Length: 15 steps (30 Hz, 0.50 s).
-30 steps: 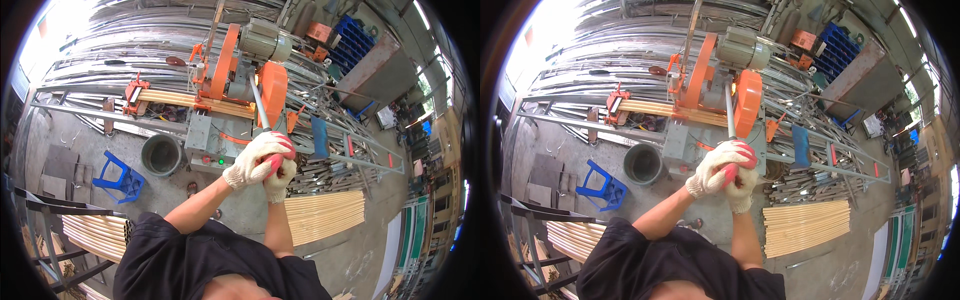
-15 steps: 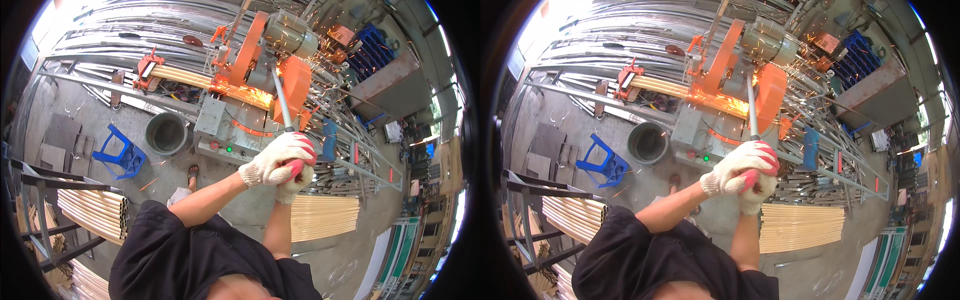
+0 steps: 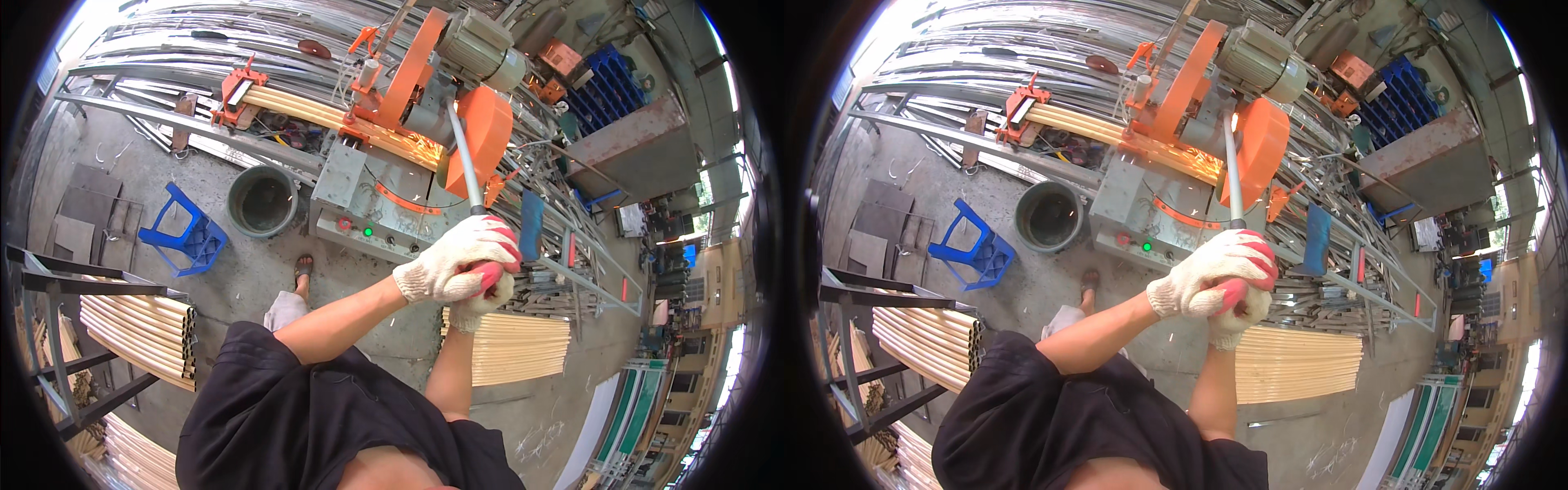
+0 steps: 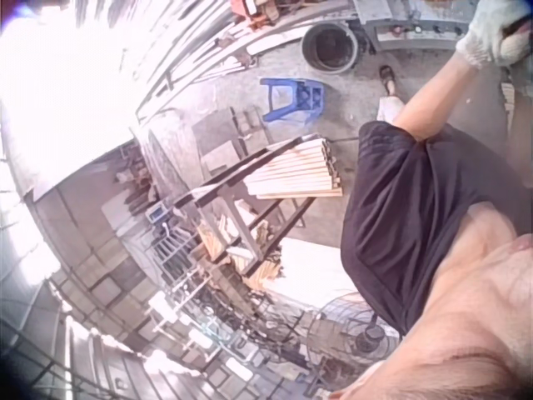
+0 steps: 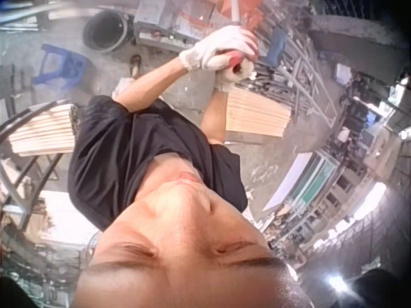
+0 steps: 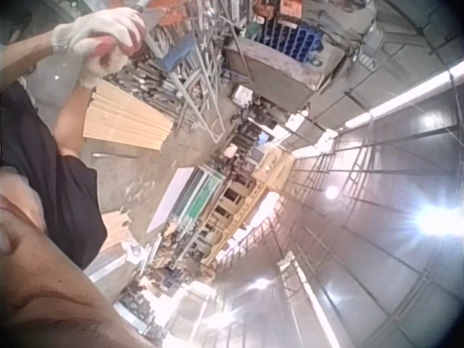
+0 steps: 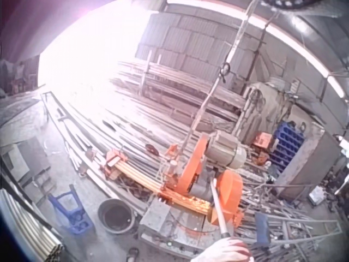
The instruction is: The person picks up several long plastic tubes, places them into a circular saw machine, clamps them, and uses a lever to cut them. They then remove the cut pieces and place them on a nearby rack, repeating the process.
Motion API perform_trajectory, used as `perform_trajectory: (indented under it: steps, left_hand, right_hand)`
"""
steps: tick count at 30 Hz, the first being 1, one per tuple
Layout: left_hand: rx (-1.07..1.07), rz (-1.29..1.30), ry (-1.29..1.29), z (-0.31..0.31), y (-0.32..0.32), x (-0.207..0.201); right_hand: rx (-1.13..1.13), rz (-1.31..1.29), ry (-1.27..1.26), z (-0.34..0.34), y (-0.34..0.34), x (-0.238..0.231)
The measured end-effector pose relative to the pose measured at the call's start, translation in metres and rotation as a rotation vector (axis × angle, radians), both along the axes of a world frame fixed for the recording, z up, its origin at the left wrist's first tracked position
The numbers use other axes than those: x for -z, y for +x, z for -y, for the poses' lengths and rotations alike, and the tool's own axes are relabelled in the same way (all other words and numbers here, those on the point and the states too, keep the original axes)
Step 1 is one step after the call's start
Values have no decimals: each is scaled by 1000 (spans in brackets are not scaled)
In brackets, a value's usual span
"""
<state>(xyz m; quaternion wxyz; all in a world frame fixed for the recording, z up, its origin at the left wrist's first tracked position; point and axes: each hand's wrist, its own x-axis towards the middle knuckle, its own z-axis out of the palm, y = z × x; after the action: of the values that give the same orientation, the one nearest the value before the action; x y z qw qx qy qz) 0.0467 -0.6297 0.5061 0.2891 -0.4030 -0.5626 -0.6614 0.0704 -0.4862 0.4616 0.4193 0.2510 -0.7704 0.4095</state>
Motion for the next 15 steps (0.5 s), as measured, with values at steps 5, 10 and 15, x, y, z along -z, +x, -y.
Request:
perform_trajectory:
  steps: [5, 10, 15]
  left_hand:
    - [-3, -13, 12, -2, 0, 5]
    - [41, -22, 53, -4, 0, 10]
    - [9, -21, 35, -4, 3, 15]
  right_hand:
    - [-9, 17, -18, 4, 3, -2]
    - [-71, 111, -108, 12, 6, -12]
    - [-87, 123, -155, 16, 9, -13]
